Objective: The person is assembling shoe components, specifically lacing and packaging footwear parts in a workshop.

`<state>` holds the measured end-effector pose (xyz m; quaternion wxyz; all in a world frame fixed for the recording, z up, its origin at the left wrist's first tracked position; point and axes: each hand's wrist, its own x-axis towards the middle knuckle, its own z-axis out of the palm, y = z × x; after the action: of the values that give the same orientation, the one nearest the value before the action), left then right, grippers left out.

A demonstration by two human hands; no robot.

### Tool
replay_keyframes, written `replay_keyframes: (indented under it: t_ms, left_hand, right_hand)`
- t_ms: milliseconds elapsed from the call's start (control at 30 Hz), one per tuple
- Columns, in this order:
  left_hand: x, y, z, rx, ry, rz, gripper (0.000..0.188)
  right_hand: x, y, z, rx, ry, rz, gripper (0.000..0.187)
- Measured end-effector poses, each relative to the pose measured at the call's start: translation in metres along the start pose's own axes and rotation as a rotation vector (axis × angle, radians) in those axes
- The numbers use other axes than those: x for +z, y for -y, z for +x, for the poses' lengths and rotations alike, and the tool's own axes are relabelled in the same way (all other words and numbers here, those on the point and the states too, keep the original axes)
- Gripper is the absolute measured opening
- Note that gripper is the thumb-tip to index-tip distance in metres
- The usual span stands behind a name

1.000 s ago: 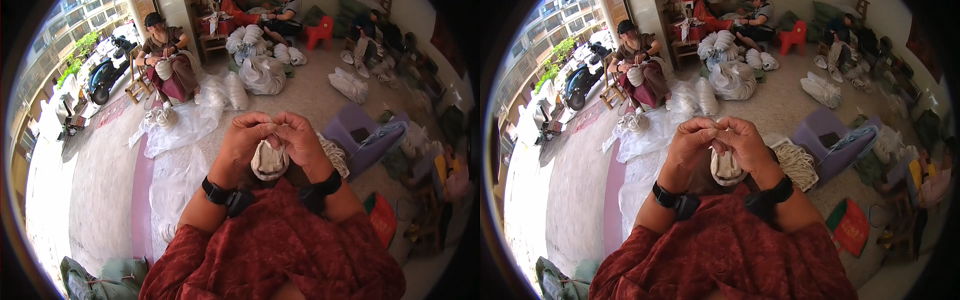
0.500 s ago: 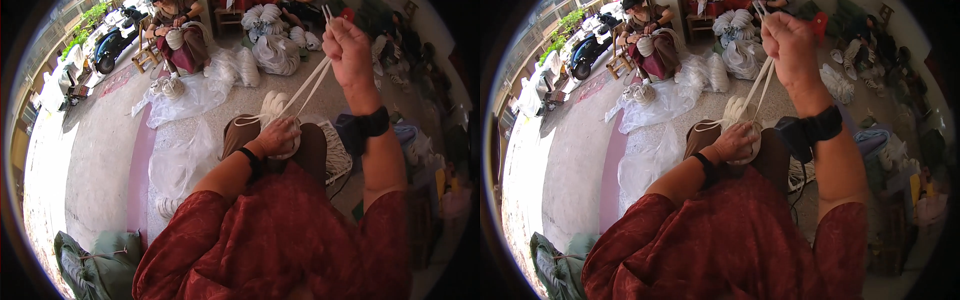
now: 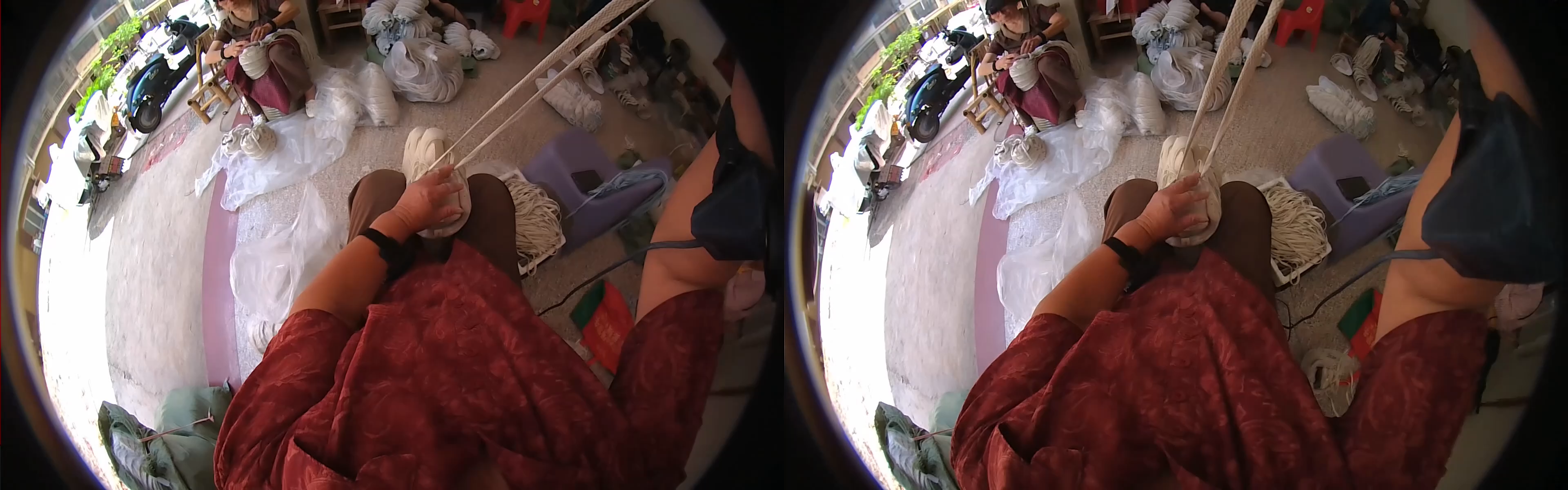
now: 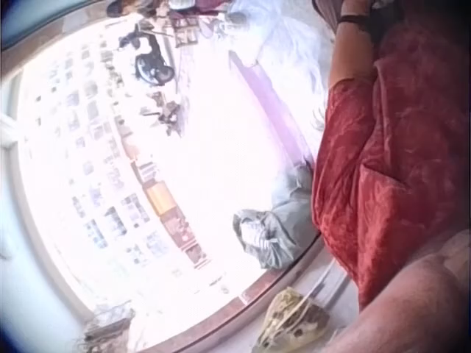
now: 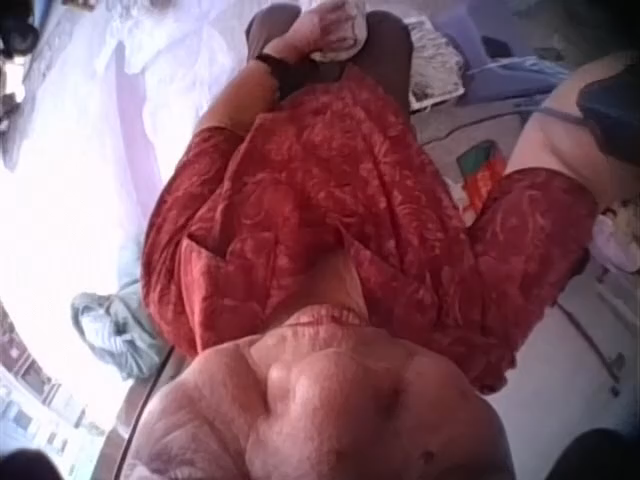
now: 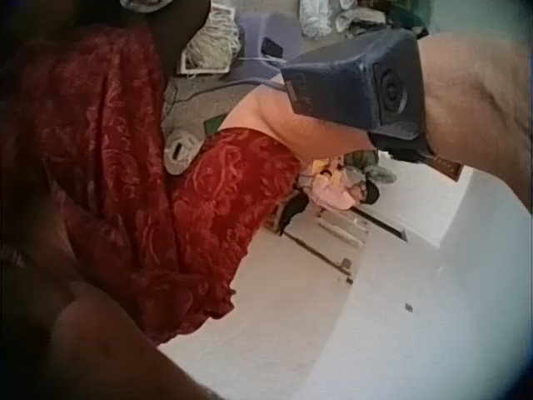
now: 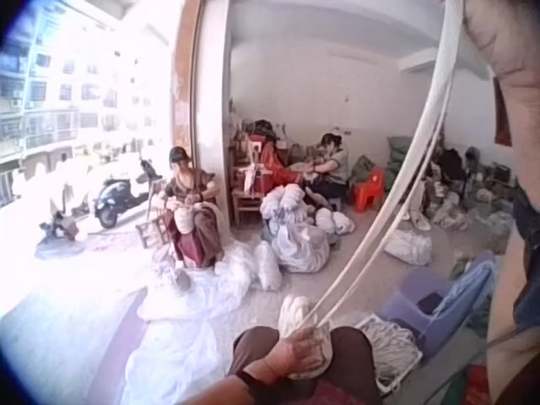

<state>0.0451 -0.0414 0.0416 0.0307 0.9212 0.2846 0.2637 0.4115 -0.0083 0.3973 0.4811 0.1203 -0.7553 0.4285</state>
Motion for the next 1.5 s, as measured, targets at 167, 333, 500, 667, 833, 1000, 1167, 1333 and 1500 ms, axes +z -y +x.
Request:
replay_keyframes:
  t_ms: [167, 333, 500, 667, 833, 1000, 1167, 1333, 1500]
  left_hand:
    - [-0.013, -0.006, 0.023, -0.235, -0.633, -0.532, 0.018]
    - [-0.008, -0.017, 0.025, -0.059, -0.084, -0.902, 0.026]
    - [0.004, -0.029, -0.002, 0.06, 0.303, -0.633, 0.031]
    - [0.003, -0.026, -0.005, 0.075, 0.162, -0.709, 0.032]
    - [-0.016, -0.034, 0.004, 0.044, 0.155, -0.642, 0.032]
    - [-0.001, -0.029, -0.006, 0.095, 0.085, -0.748, 0.031]
    - [-0.016, -0.033, 0.004, 0.183, 0.208, -0.59, 0.033]
    - [-0.03, -0.036, 0.007, 0.096, 0.209, -0.707, 0.035]
    - [-0.024, -0.035, 0.007, 0.114, 0.219, -0.724, 0.035]
  right_hand:
    - [0.153, 0.013, 0.051, 0.215, 0.065, -0.294, 0.018]
    - [0.215, -0.041, 0.078, 0.323, 0.112, -0.352, 0.021]
    - [0.233, -0.119, 0.07, 0.512, 0.129, -0.258, 0.024]
    - [0.183, -0.173, -0.046, 0.755, -0.286, -0.083, 0.022]
    - [0.147, -0.25, -0.176, 1.177, -0.671, -0.243, 0.011]
    - [0.164, -0.285, -0.198, 1.342, -0.756, -0.355, 0.01]
    - [0.164, -0.303, -0.214, 1.239, -0.878, -0.328, 0.01]
    - [0.166, -0.293, -0.213, 1.178, -0.762, -0.172, 0.006]
    - [0.156, -0.293, -0.22, 1.175, -0.895, 0.072, 0.017]
